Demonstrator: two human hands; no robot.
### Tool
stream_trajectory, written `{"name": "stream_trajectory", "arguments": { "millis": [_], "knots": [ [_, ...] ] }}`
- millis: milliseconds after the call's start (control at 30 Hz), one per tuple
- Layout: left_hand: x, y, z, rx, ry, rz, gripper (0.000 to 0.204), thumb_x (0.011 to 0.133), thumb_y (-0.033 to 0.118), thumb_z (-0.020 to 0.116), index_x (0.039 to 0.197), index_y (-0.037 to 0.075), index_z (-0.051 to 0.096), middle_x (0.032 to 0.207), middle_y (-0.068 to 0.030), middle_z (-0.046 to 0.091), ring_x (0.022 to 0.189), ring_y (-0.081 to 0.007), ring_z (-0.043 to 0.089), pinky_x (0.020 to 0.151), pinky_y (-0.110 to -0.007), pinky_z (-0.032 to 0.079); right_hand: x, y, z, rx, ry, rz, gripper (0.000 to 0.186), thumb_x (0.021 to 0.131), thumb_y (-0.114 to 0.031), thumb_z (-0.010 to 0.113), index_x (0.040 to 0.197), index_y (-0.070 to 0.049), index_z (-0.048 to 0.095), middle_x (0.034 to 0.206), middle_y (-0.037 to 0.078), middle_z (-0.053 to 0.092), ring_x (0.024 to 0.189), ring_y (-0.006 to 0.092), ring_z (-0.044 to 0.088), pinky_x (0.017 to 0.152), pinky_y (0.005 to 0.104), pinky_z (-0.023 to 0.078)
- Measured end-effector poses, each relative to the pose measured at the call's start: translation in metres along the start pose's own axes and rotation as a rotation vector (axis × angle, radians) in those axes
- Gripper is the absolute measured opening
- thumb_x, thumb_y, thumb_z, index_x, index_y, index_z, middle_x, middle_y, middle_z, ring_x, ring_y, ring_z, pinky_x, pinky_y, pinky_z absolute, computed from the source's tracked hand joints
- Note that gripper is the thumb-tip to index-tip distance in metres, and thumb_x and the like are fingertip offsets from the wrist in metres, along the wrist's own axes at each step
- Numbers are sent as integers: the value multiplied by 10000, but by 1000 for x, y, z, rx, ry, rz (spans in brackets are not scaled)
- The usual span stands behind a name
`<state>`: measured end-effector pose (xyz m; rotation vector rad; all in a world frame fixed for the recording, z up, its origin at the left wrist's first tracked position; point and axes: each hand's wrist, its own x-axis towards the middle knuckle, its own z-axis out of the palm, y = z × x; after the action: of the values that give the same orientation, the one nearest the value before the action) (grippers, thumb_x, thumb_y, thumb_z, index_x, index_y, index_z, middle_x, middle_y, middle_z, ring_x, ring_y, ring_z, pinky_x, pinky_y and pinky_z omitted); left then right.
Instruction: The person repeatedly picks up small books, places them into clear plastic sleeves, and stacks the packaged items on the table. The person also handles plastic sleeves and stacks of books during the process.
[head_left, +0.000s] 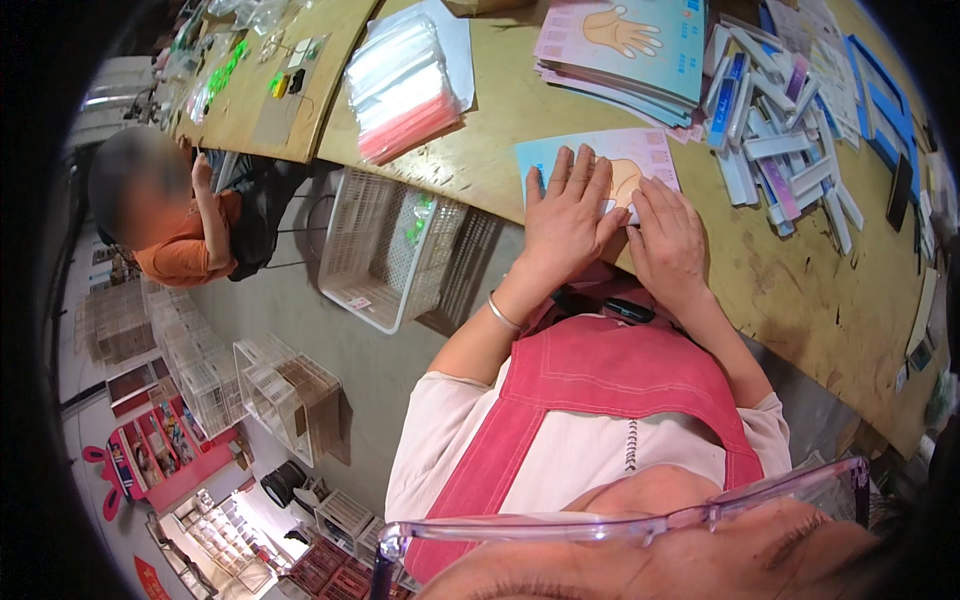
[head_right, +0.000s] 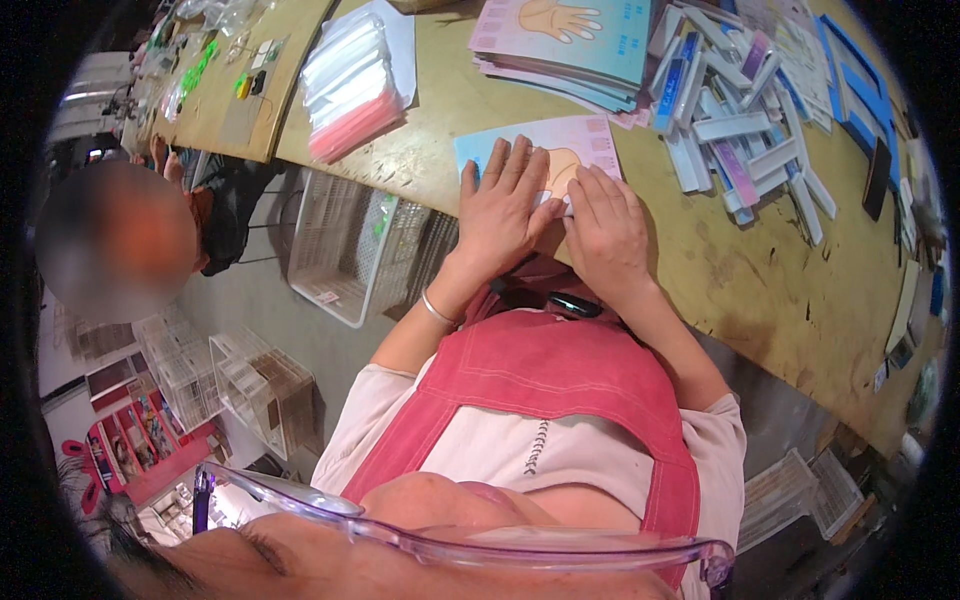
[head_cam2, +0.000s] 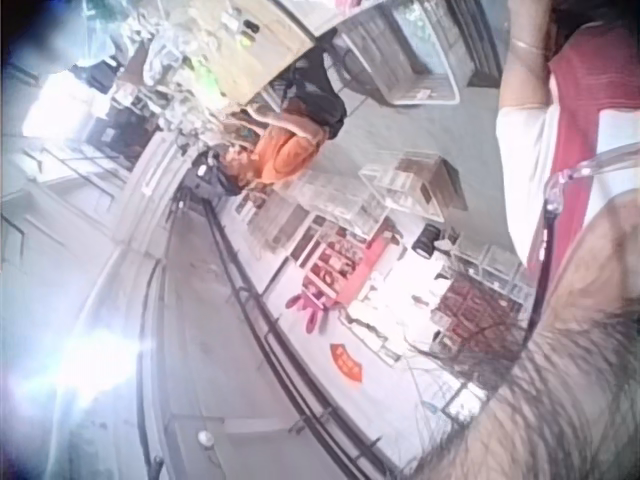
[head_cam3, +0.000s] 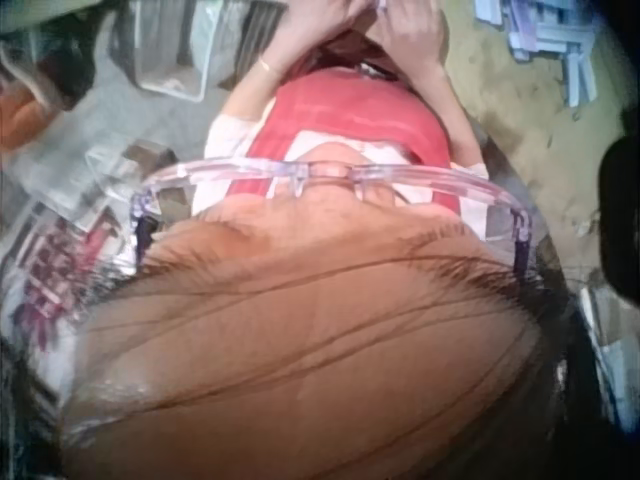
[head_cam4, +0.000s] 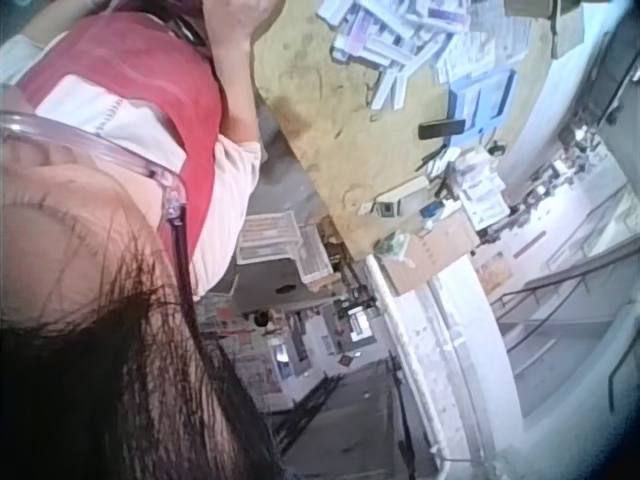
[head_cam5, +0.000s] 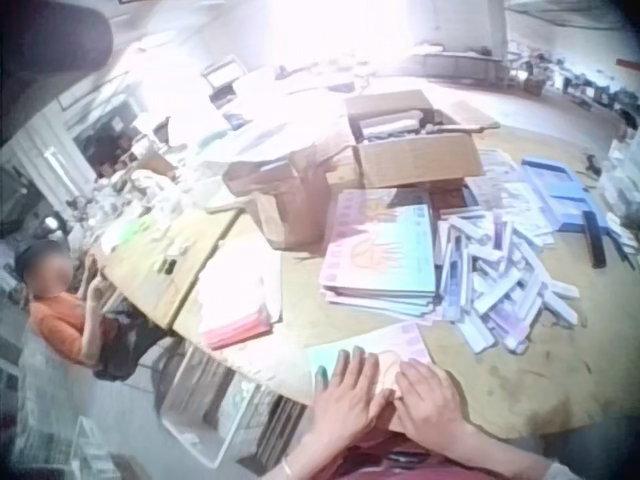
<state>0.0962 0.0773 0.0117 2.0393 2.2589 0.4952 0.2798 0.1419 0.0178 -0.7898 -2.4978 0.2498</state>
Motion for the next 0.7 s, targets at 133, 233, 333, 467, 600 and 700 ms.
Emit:
{"name": "stream_trajectory", "arguments": {
  "millis": [133, 233, 333, 467, 600, 700],
  "knots": [
    [1, -1, 3, -11, 57, 22, 677, 1015, 540, 564, 1506, 73, 547, 1595, -197, 502, 1498, -406, 435, 1151, -702, 306, 0, 1, 0, 13, -9, 2, 495, 862, -120, 742, 1318, 34, 625, 1422, 190, 605, 1375, 345, 544, 1175, 489, 394],
    [1, -1, 0, 6, 18, 15, 671, 1036, 542, 538, 1528, 87, 521, 1622, -191, 466, 1513, -413, 408, 1159, -676, 303, 0, 1, 0, 14, 1, -7, 498, 860, -116, 746, 1319, 34, 625, 1420, 191, 606, 1372, 348, 545, 1175, 490, 393],
    [2, -1, 2, -10, 32, 18, 681, 1022, 536, 554, 1511, 62, 538, 1601, -200, 493, 1505, -414, 424, 1164, -701, 298, 1, 1, 0, 10, 2, -7, 496, 863, -117, 746, 1319, 34, 626, 1418, 192, 606, 1368, 348, 547, 1171, 490, 395],
    [2, -1, 1, -7, 27, 17, 685, 1021, 536, 556, 1515, 61, 531, 1602, -199, 492, 1508, -413, 422, 1163, -705, 297, 2, 1, -1, 10, -1, -8, 489, 868, -118, 745, 1318, 34, 627, 1416, 190, 607, 1367, 347, 548, 1164, 489, 400],
    [2, -1, 1, 3, 31, 20, 687, 1018, 535, 561, 1513, 60, 530, 1603, -197, 491, 1507, -411, 424, 1158, -708, 303, 2, 1, -1, 14, -5, -5, 484, 872, -119, 743, 1316, 34, 627, 1411, 189, 609, 1366, 346, 549, 1161, 489, 405],
    [2, 0, 0, 12, 8, 9, 677, 1028, 530, 550, 1533, 81, 515, 1625, -195, 463, 1519, -414, 403, 1172, -690, 294, 1, 2, 0, 17, -3, -3, 481, 872, -119, 742, 1315, 31, 628, 1409, 188, 609, 1367, 345, 549, 1165, 490, 405]
  ]
}}
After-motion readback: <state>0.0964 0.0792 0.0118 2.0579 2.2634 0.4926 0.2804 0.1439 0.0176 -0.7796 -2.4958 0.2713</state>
